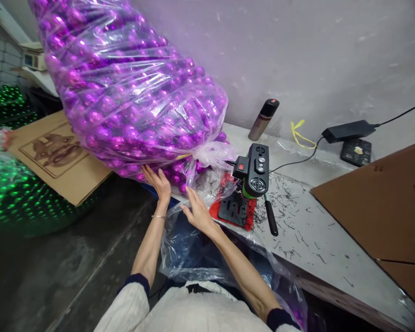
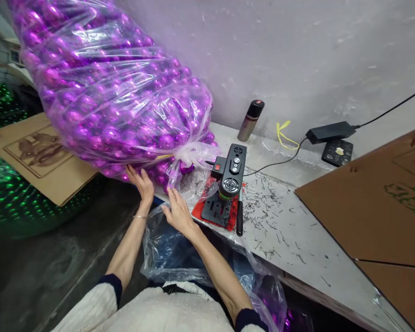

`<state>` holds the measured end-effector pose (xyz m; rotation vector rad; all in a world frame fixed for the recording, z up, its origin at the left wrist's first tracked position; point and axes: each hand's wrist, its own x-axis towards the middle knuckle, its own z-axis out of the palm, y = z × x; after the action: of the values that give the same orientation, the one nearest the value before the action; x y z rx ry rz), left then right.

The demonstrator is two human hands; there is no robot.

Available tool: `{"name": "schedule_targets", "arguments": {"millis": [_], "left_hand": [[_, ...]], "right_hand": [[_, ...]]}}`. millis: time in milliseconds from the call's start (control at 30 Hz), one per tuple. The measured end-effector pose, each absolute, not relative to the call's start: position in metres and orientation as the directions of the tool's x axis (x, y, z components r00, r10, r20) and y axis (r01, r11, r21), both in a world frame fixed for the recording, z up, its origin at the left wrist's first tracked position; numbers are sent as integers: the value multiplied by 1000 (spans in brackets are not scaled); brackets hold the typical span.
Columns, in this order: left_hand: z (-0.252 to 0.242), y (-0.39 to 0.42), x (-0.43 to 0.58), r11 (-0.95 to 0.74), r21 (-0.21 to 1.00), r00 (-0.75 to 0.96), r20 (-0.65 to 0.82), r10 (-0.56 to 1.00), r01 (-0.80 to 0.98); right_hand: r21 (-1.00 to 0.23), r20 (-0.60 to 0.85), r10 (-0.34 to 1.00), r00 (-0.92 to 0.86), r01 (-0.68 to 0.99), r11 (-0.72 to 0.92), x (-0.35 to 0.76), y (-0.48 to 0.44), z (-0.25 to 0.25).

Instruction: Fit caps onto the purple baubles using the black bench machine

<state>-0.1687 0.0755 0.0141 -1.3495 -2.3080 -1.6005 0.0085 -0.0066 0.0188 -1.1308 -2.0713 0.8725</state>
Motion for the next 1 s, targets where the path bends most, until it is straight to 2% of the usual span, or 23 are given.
{"name": "schedule_targets", "arguments": {"millis": [67, 133, 200, 267, 400, 533, 600, 633, 700, 767, 800, 833, 900, 1000], "left_hand": [[18, 55, -151, -29, 674, -490, 565, 663, 738], [28, 47, -131, -259, 549, -168, 608, 776, 795], [43, 52, -113, -456, 432, 181, 541, 821, 778], [58, 66, -97, -512, 310, 368, 421, 829, 801], [79, 93, -76, -406, 29, 385, 257, 886, 914], [84, 105, -69, -359, -25, 358, 152, 921, 933], [85, 103, -73, -371, 53, 359, 154, 921, 927], [85, 99, -76, -382, 147, 353, 188, 916, 912], [83, 86, -80, -392, 452, 286, 286, 915, 801], [76, 64, -81, -314, 798, 131, 288, 949, 514], [72, 50, -79, -220, 921, 60, 212, 975, 321], [67, 36, -75, -96, 988, 19, 95, 995, 124], [57, 10, -65, 155, 968, 23, -153, 988, -196], [47, -18, -48, 335, 836, 79, -335, 939, -435]], "right_hand": [[-773, 201, 877, -437, 479, 416, 11, -9, 19], [-758, 210, 888, -410, 505, 413, 14, -13, 19], [-738, 228, 906, -356, 544, 399, 20, -20, 22], [-714, 262, 919, -295, 581, 391, 30, -31, 25], [-664, 348, 898, -269, 605, 439, 50, -62, 32], [-634, 358, 882, -307, 613, 471, 60, -93, 34], [-632, 340, 878, -338, 609, 479, 64, -106, 33], [-636, 329, 877, -349, 605, 479, 67, -111, 33], [-648, 305, 884, -353, 604, 464, 73, -119, 33], [-662, 288, 896, -338, 606, 441, 81, -123, 35], [-666, 285, 901, -328, 608, 432, 85, -124, 37], [-668, 286, 903, -319, 610, 427, 89, -125, 38], [-667, 297, 905, -306, 611, 426, 96, -126, 41], [-659, 305, 904, -300, 618, 428, 105, -129, 41]]}}
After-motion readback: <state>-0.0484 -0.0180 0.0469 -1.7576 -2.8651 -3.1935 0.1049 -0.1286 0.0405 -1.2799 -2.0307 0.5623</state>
